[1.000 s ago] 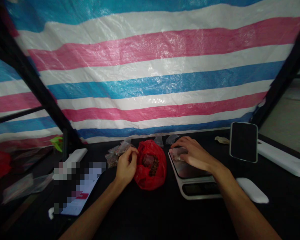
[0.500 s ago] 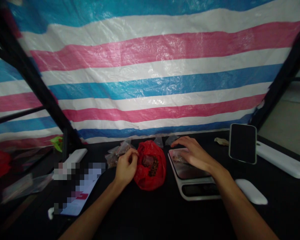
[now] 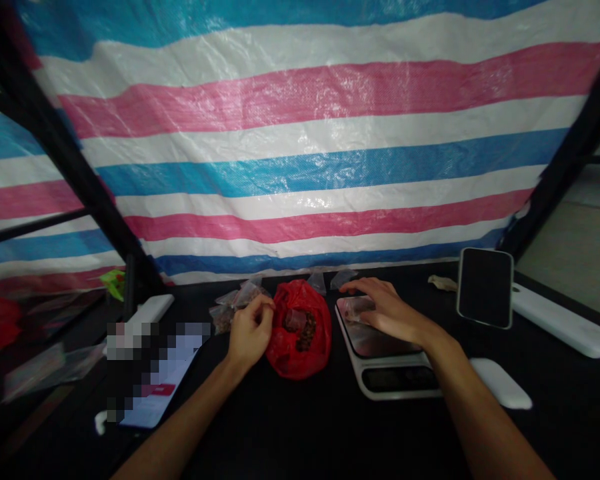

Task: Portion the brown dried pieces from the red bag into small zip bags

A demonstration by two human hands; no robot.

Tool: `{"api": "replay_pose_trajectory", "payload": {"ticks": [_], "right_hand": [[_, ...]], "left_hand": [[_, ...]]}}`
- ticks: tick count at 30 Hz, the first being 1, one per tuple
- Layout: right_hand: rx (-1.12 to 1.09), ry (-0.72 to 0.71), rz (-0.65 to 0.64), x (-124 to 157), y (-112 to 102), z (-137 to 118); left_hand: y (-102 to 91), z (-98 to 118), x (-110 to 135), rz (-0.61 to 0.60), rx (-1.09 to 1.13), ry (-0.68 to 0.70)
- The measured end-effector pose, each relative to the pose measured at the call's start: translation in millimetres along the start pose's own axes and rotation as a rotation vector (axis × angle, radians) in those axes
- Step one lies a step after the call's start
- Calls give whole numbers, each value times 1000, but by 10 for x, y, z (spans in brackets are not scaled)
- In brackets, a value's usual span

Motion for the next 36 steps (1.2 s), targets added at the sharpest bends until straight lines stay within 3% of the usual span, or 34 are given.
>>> {"api": "replay_pose_trajectory", "payload": {"ticks": [12, 17, 22, 27, 36], "right_hand": [[86, 55, 15, 6, 57, 143], [-101, -108, 56, -50, 141, -279], [36, -187, 19, -58, 390, -663], [55, -165, 17, -88, 510, -589], [43, -117, 56, -57, 311, -519]], "left_hand": [[29, -25, 9, -12, -20, 6], [63, -42, 13, -31, -24, -7], [65, -38, 9, -29, -10, -8], [54, -35, 8, -27, -19, -12], [63, -26, 14, -44, -18, -4]]}}
Point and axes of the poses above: each hand's wrist, its own x-axis away from the middle knuckle, its own y-axis out of the palm, z = x × y, the point moved 9 cm from there along -x, towards the middle knuckle, and after that the axes turned 2 degrees about -z, right-handed, at the moved point
